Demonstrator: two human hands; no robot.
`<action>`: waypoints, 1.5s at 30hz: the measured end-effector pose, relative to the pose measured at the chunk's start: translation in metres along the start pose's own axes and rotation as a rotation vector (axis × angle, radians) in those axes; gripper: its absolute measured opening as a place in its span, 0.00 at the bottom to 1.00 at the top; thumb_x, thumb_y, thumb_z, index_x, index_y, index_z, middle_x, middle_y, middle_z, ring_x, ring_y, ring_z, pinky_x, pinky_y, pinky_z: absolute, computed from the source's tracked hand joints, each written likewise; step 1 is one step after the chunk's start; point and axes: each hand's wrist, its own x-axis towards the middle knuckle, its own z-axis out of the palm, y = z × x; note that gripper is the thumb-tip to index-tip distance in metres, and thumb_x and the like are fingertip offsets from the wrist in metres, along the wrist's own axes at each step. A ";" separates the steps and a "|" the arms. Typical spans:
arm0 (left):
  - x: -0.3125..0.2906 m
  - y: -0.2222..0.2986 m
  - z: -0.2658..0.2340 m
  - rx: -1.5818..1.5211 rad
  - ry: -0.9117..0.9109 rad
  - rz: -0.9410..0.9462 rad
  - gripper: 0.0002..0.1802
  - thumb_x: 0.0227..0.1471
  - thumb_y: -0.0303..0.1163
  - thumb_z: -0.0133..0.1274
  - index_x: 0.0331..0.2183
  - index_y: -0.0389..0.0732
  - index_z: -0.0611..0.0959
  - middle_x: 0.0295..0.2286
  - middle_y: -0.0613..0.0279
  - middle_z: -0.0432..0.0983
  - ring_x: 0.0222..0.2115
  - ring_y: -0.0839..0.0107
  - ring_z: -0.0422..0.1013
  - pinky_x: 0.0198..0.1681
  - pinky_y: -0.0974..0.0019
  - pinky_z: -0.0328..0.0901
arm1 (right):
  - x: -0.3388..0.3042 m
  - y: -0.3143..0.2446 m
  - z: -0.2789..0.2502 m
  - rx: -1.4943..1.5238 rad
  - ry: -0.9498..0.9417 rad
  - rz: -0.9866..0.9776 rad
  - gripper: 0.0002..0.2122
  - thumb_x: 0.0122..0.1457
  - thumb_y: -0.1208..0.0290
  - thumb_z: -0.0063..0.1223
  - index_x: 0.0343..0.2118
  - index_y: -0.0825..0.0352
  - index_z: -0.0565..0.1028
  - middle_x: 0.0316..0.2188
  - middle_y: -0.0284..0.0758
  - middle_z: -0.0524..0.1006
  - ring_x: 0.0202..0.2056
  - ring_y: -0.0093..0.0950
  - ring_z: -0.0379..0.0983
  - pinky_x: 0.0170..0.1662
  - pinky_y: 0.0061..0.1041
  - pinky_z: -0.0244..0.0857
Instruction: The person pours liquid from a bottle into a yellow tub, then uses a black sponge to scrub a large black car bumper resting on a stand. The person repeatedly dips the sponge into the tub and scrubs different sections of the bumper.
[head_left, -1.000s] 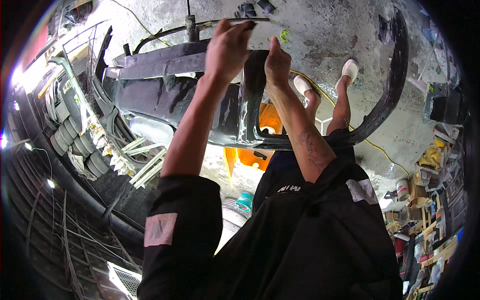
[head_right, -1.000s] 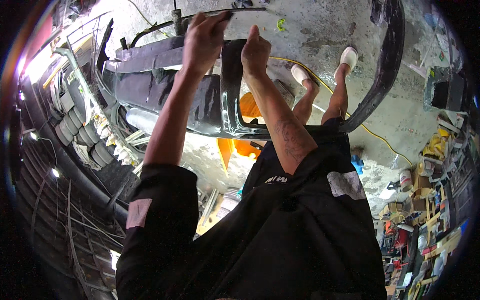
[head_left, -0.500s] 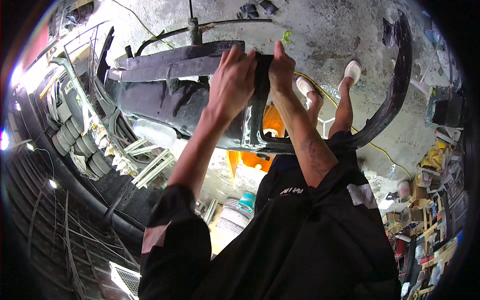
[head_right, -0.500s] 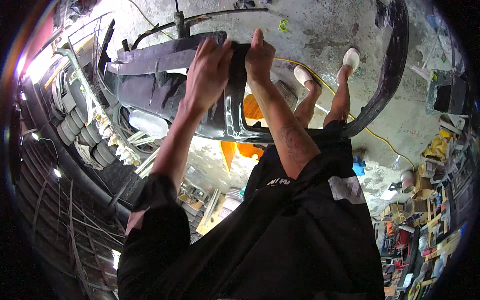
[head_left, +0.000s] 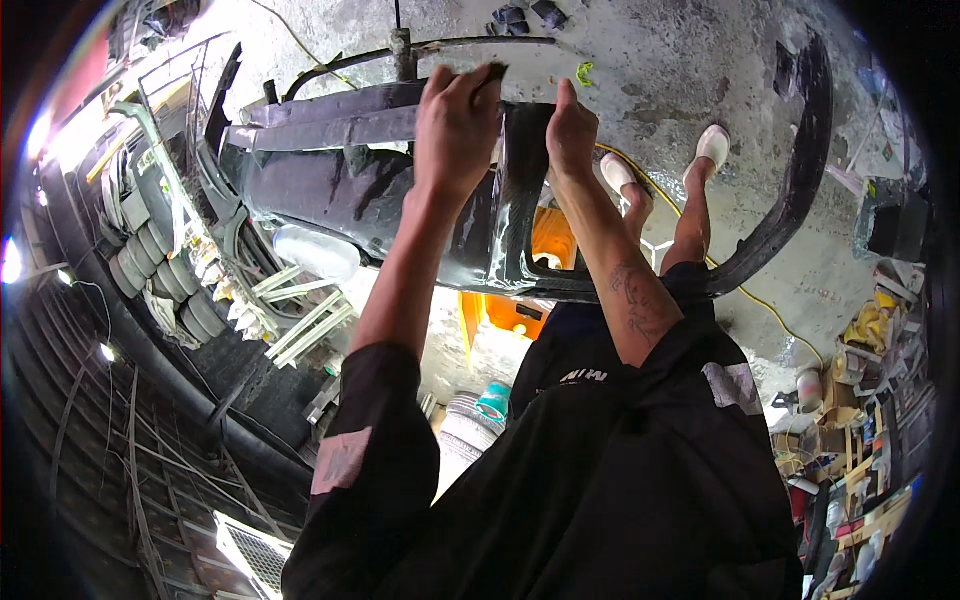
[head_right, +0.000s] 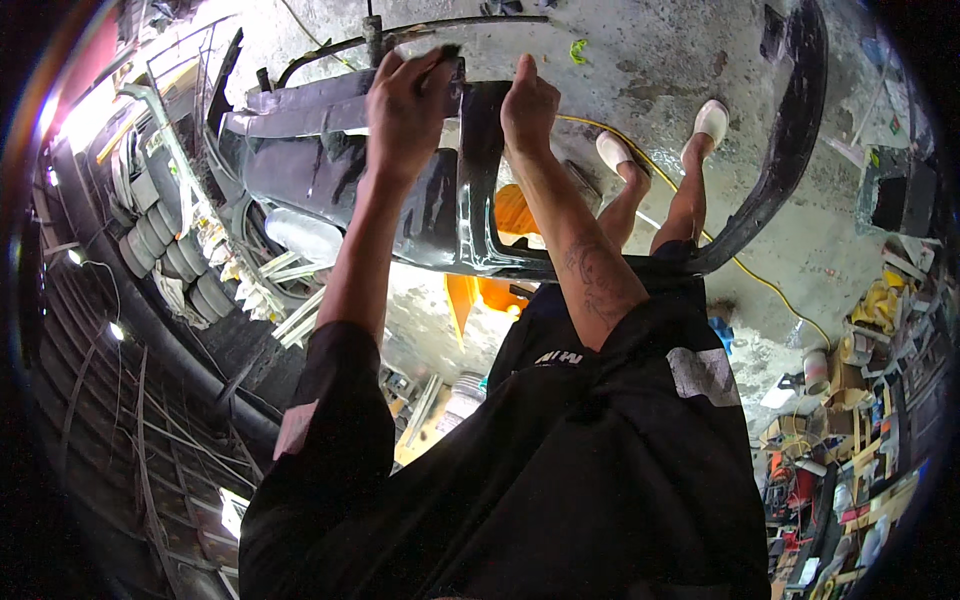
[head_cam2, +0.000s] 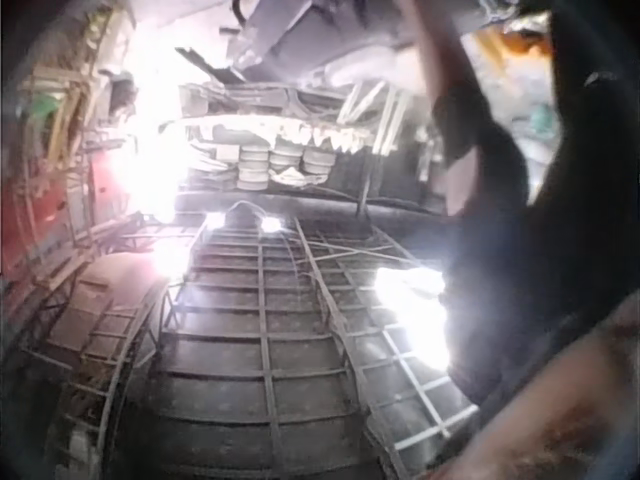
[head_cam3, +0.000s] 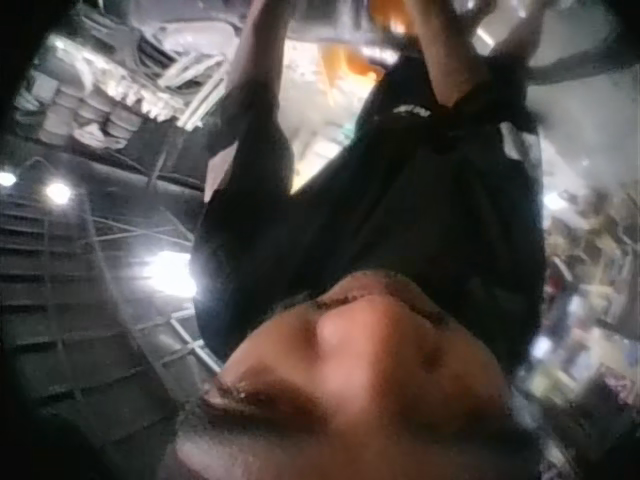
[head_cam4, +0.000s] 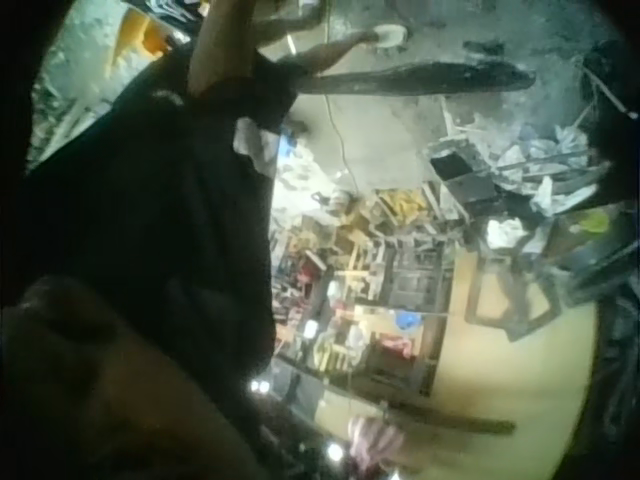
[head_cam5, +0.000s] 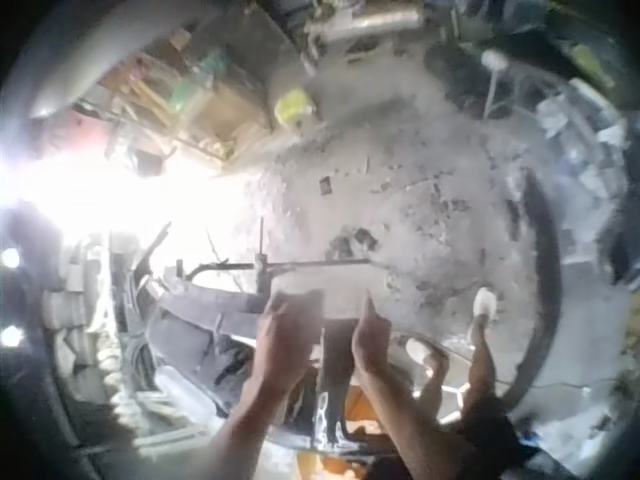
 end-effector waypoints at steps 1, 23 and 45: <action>-0.011 0.004 -0.009 -0.083 0.023 -0.030 0.11 0.58 0.31 0.55 0.40 0.36 0.86 0.31 0.50 0.73 0.33 0.49 0.73 0.40 0.54 0.69 | 0.006 0.005 -0.005 -0.078 0.012 -0.076 0.26 0.70 0.54 0.42 0.27 0.78 0.73 0.18 0.45 0.74 0.23 0.34 0.68 0.32 0.38 0.61; -0.016 0.010 0.019 0.212 -0.105 0.121 0.12 0.60 0.33 0.53 0.42 0.39 0.85 0.32 0.50 0.72 0.33 0.48 0.73 0.38 0.51 0.69 | 0.008 0.023 0.002 -0.112 -0.029 -0.250 0.22 0.69 0.59 0.45 0.24 0.74 0.74 0.16 0.45 0.72 0.21 0.30 0.66 0.31 0.37 0.62; -0.010 -0.011 0.004 0.214 -0.147 0.211 0.08 0.59 0.31 0.53 0.38 0.38 0.83 0.33 0.51 0.72 0.36 0.48 0.71 0.39 0.50 0.68 | -0.009 0.021 0.024 0.228 -0.047 0.066 0.19 0.68 0.64 0.41 0.23 0.72 0.70 0.14 0.42 0.70 0.19 0.29 0.64 0.26 0.38 0.60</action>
